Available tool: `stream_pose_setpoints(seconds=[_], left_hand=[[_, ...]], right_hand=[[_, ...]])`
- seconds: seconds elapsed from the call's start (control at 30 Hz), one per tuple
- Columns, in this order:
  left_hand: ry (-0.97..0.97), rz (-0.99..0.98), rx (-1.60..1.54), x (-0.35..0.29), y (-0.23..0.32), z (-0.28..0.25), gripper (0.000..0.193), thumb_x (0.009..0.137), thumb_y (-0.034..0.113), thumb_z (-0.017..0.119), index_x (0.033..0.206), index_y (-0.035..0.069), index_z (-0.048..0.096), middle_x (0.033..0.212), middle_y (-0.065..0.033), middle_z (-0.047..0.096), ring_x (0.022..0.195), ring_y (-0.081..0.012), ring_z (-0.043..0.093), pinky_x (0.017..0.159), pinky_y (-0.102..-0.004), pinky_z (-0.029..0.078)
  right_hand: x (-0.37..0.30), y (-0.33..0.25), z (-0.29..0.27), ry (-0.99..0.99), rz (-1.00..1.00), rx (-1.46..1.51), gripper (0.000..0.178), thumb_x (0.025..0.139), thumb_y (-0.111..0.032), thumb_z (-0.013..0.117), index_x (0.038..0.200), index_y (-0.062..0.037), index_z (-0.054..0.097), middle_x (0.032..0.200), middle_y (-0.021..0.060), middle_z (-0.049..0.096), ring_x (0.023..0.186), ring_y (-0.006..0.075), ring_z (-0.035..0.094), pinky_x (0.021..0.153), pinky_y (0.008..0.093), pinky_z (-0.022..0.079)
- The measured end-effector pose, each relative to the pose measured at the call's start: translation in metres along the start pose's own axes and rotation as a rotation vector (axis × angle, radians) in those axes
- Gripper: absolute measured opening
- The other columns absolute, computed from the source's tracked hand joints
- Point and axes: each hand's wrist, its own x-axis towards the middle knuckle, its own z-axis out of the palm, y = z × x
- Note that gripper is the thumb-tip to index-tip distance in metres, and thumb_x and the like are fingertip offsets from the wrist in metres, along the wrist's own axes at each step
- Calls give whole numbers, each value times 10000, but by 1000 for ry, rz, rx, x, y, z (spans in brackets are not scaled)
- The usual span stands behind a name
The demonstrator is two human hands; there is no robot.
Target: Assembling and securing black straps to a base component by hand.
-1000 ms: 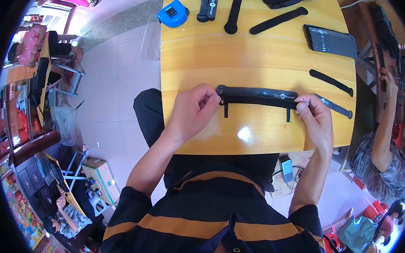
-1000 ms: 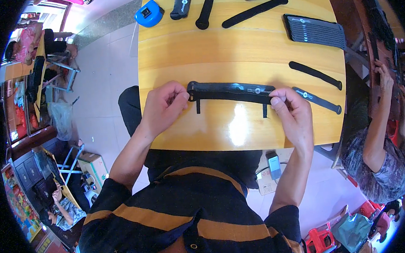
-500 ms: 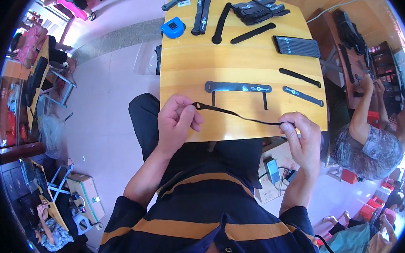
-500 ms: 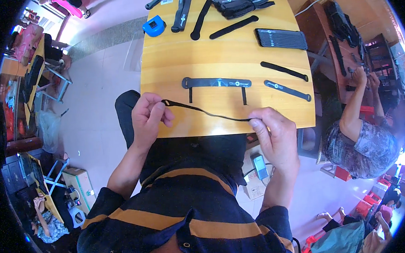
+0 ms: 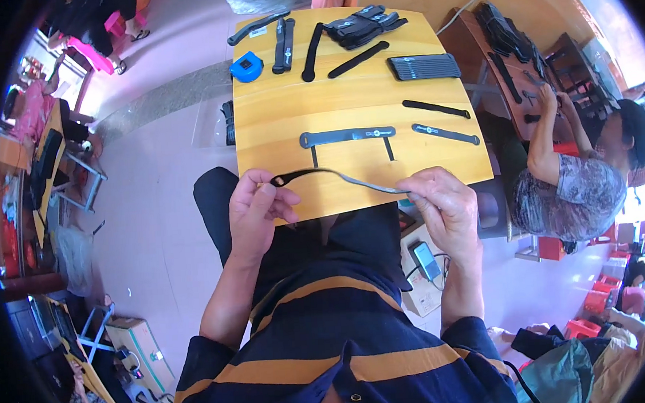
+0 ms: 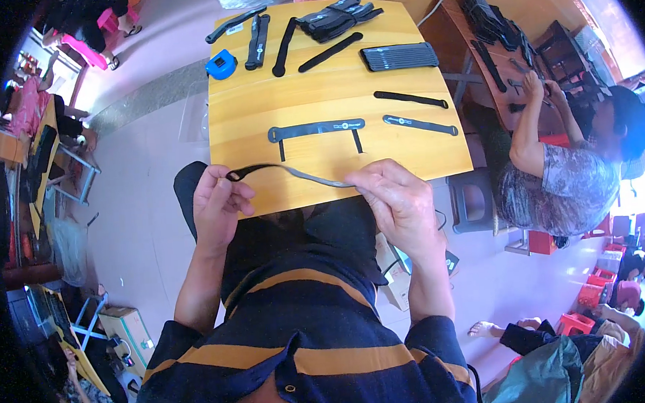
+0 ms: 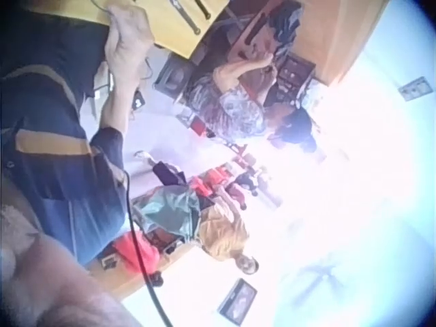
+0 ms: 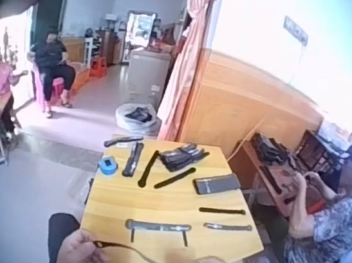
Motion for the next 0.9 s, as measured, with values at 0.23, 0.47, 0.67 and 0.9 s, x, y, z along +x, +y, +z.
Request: stream_pose_setpoints(seconds=[0.23,0.47,0.67,0.9], left_hand=[[-93,-79,-117,2,3,-12,111,1038,141,558,1081,39,566,847,-132,708,606,-168,691,566,-255,580],[-44,-92,19,0,10,-13,102,1005,104,620,1069,26,605,863,-74,699,639,-121,679,587,-244,585],[4,-58,185,-2,21,-9,116,1007,120,620,1063,18,625,829,-46,676,614,-93,637,580,-229,544],[-52,-74,212,2,18,-14,140,1002,149,639,1062,22,637,835,-27,653,636,-80,615,565,-218,532]], right_hand=[[1,-9,1,-17,-42,-59,206,859,55,705,1033,-35,771,920,120,713,872,229,711,716,304,561],[3,9,9,7,-65,-5,238,888,43,675,1098,-41,749,874,108,680,730,212,665,636,294,523],[-9,31,24,-98,224,305,230,952,18,627,1143,-34,745,879,89,667,738,143,643,660,268,509],[-18,47,41,-1,275,795,189,976,-20,621,1130,18,724,945,77,652,794,127,648,728,248,522]])
